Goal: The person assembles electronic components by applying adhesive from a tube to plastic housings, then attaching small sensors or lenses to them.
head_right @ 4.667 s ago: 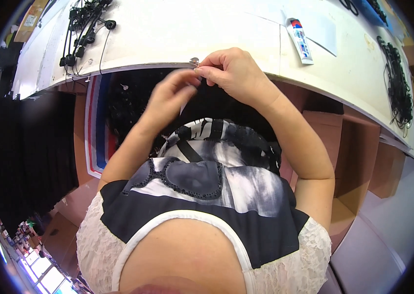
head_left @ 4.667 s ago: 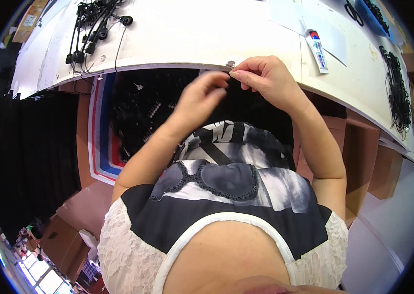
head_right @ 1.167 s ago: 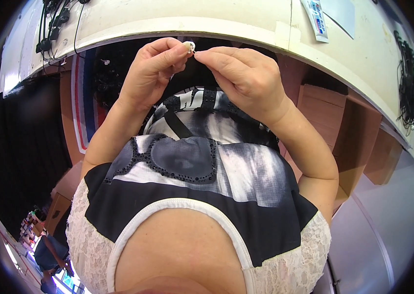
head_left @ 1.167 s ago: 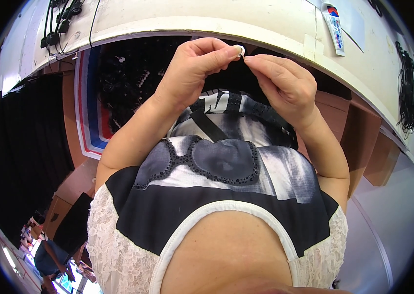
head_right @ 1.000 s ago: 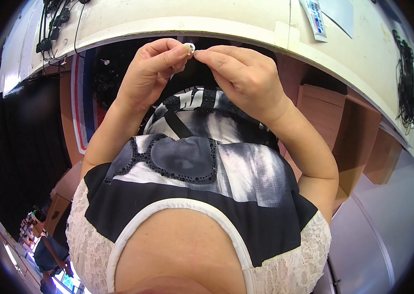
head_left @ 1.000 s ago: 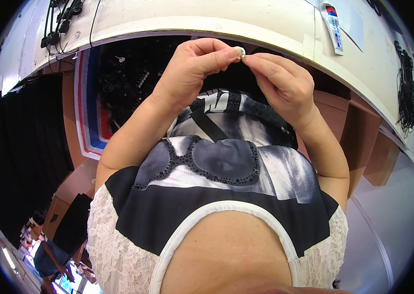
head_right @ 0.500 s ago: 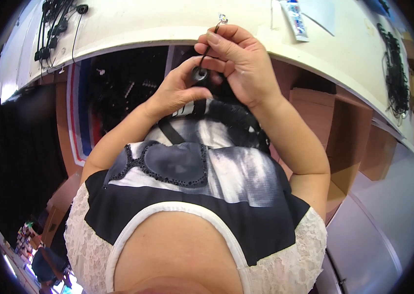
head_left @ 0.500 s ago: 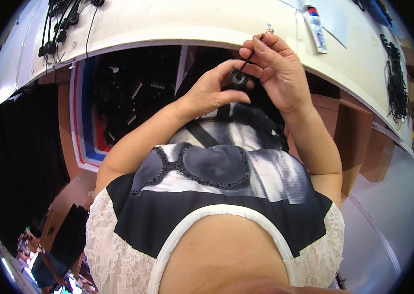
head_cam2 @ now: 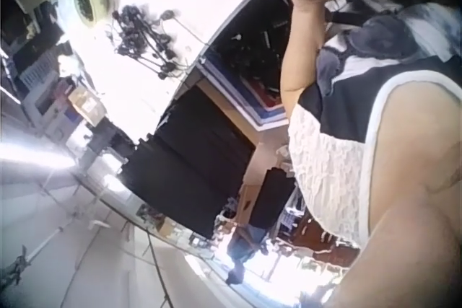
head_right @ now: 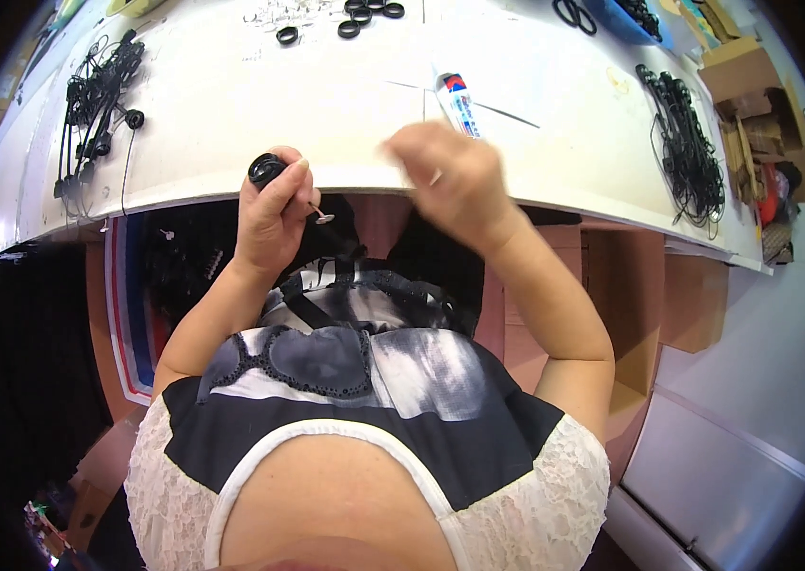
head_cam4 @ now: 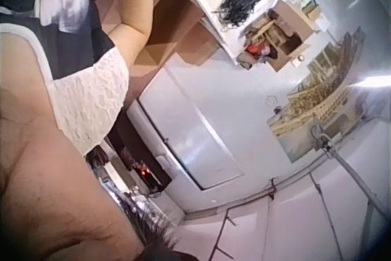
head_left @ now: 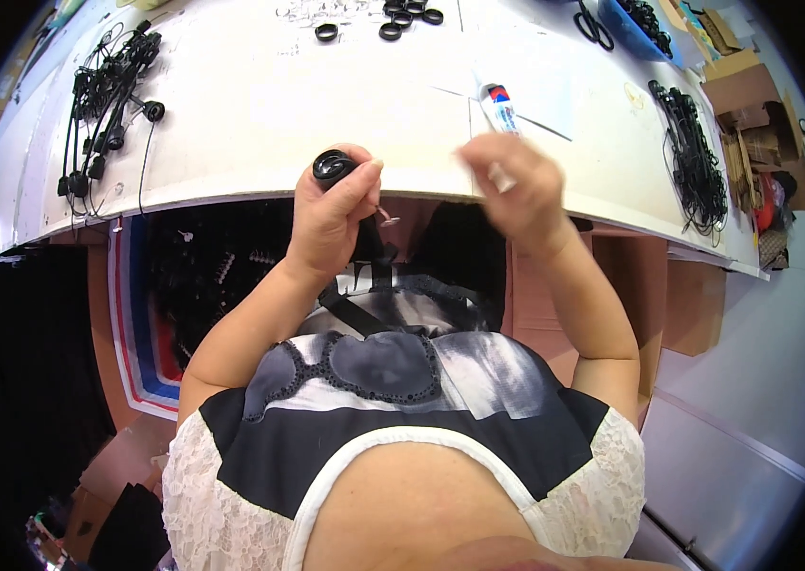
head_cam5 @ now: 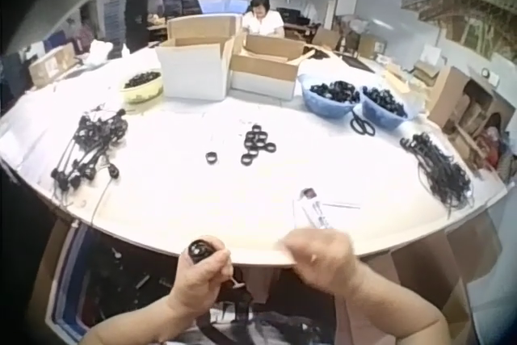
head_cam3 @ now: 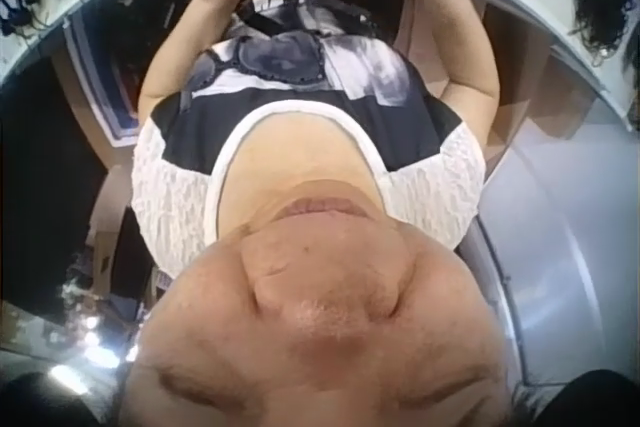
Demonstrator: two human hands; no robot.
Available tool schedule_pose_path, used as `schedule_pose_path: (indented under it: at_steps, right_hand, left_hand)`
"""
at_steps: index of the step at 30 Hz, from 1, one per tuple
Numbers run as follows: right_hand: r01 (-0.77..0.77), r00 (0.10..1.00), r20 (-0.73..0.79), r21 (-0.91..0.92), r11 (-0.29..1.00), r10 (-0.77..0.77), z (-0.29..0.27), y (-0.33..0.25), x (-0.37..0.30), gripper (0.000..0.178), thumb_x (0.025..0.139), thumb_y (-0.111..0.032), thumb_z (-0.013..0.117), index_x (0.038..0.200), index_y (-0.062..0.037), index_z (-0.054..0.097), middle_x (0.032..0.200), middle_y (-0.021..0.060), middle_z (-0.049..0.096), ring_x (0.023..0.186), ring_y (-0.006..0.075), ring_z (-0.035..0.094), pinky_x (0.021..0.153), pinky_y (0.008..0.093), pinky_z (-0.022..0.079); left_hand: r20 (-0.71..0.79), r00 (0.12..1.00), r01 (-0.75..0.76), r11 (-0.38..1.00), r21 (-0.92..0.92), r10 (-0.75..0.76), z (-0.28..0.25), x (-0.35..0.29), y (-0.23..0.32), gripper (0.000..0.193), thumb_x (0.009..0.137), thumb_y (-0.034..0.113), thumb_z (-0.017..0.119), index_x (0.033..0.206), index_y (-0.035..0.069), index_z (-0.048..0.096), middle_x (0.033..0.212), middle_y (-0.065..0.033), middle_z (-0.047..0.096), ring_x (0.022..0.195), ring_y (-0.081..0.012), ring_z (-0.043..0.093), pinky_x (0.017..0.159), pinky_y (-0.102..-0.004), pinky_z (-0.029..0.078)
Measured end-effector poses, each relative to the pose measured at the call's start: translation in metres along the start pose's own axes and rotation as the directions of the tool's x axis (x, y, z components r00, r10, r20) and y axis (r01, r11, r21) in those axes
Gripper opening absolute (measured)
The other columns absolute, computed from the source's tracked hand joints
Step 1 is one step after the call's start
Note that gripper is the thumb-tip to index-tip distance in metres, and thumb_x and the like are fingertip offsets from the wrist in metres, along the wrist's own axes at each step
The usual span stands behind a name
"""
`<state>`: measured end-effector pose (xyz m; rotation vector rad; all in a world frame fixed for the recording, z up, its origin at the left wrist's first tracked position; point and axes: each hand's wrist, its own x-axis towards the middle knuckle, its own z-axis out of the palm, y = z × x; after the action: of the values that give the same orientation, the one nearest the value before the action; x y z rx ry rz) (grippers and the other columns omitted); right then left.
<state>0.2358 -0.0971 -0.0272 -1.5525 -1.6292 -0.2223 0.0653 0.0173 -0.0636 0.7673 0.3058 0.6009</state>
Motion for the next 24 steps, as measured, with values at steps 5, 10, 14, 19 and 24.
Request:
schedule_pose_path:
  at_steps: [5,10,14,19,24]
  right_hand:
    - [-0.427,0.855,0.068,-0.471,0.772,0.514,-0.013,0.077,0.021,0.022,0.082,-0.027,0.058,0.088,-0.0056,0.062,0.085,0.0098,0.062,0.065,0.0198,0.060,0.059,0.0303,0.048]
    - [-0.554,0.752,0.223,-0.298,0.778,0.621,0.002,0.072,0.029,0.030,0.082,-0.033,0.057,0.079,-0.0036,0.063,0.063,0.0101,0.060,0.056,0.0192,0.058,0.054,0.0303,0.045]
    - [-0.615,0.786,0.205,0.171,0.770,0.583,0.013,0.000,0.015,0.020,0.082,-0.021,0.059,0.076,-0.0014,0.062,0.058,0.0086,0.057,0.050,0.0126,0.053,0.049,0.0254,0.041]
    - [-0.509,0.859,0.182,0.416,0.754,0.480,0.028,-0.025,-0.009,0.016,0.086,-0.015,0.056,0.079,-0.0001,0.058,0.063,0.0062,0.056,0.056,0.0098,0.051,0.050,0.0224,0.041]
    - [-0.521,0.850,0.200,0.460,0.720,0.487,0.033,-0.035,-0.015,0.015,0.086,-0.015,0.057,0.081,-0.0007,0.058,0.062,0.0061,0.056,0.054,0.0101,0.052,0.050,0.0228,0.041]
  left_hand:
    - [-0.070,0.994,0.099,0.981,0.165,-0.089,0.011,0.003,0.019,0.008,0.079,0.005,0.062,0.085,0.005,0.056,0.066,0.0052,0.047,0.055,-0.0012,0.039,0.048,-0.0161,0.031]
    - [-0.099,0.992,0.112,0.918,0.381,-0.080,0.013,0.010,0.019,0.013,0.078,0.009,0.066,0.087,0.004,0.059,0.070,0.0044,0.052,0.063,-0.0024,0.047,0.055,-0.0168,0.038]
    - [-0.092,0.989,0.147,0.857,0.495,-0.117,0.008,0.011,0.019,0.019,0.078,0.009,0.065,0.095,0.001,0.061,0.073,0.0036,0.053,0.066,-0.0033,0.047,0.060,-0.0171,0.037]
    - [-0.013,0.986,0.155,0.872,0.465,-0.168,0.007,0.011,0.014,0.018,0.077,0.006,0.065,0.092,-0.001,0.061,0.082,-0.0030,0.060,0.076,-0.0074,0.055,0.070,-0.0194,0.044]
    - [-0.002,0.973,0.210,0.883,0.420,-0.231,0.003,0.003,0.021,0.018,0.075,0.004,0.067,0.091,-0.001,0.062,0.082,-0.0037,0.062,0.076,-0.0084,0.057,0.071,-0.0208,0.047]
